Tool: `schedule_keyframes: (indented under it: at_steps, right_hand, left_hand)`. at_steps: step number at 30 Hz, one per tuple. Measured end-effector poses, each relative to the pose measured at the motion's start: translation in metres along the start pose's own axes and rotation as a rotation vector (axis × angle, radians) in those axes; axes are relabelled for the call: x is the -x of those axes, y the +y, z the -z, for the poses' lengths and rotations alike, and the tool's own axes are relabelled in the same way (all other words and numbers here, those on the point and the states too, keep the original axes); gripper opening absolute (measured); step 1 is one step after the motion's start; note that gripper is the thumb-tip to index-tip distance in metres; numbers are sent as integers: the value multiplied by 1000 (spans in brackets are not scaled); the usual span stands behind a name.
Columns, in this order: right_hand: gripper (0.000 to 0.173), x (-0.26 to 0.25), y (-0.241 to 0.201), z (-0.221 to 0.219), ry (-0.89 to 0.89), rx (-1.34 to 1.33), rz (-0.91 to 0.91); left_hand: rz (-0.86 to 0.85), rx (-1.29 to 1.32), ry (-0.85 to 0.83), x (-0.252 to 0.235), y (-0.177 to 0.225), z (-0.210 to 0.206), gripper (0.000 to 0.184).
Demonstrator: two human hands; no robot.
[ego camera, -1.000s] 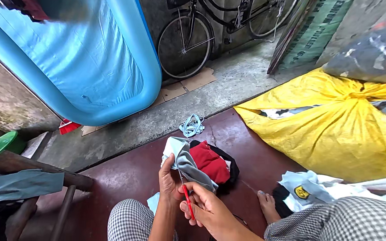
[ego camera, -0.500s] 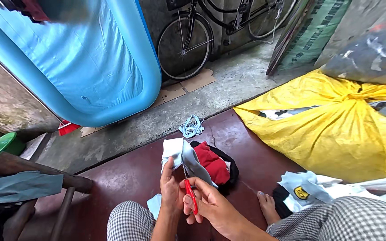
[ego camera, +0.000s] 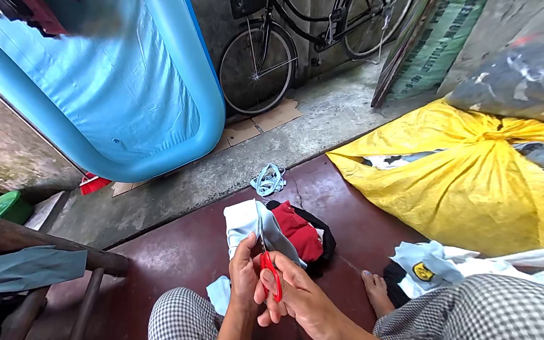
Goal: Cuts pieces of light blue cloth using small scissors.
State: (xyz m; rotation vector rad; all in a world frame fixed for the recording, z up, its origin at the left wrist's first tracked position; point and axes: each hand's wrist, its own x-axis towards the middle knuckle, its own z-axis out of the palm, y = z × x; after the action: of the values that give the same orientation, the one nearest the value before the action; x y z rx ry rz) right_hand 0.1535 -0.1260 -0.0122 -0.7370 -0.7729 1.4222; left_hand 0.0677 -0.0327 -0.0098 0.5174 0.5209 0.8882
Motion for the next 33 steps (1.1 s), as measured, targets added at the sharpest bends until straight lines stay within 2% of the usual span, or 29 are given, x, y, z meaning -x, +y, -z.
schedule_keyframes:
  at_steps: [6, 11, 18, 28, 33]
  right_hand:
    - [30, 2, 0, -6, 82, 64, 0]
    - [33, 3, 3, -8, 152, 125, -19]
    - [33, -3, -1, 2, 104, 158, 49]
    - [37, -4, 4, 3, 148, 193, 60]
    - [32, -8, -4, 9, 81, 185, 78]
  left_hand:
    - [-66, -156, 43, 3, -3, 0, 41]
    - [-122, -302, 106, 3, -5, 1, 42]
    - [-124, -282, 36, 4, -8, 2, 44]
    - [-155, -394, 80, 7, -9, 6, 43]
    - [-129, -278, 29, 8, -9, 2, 44]
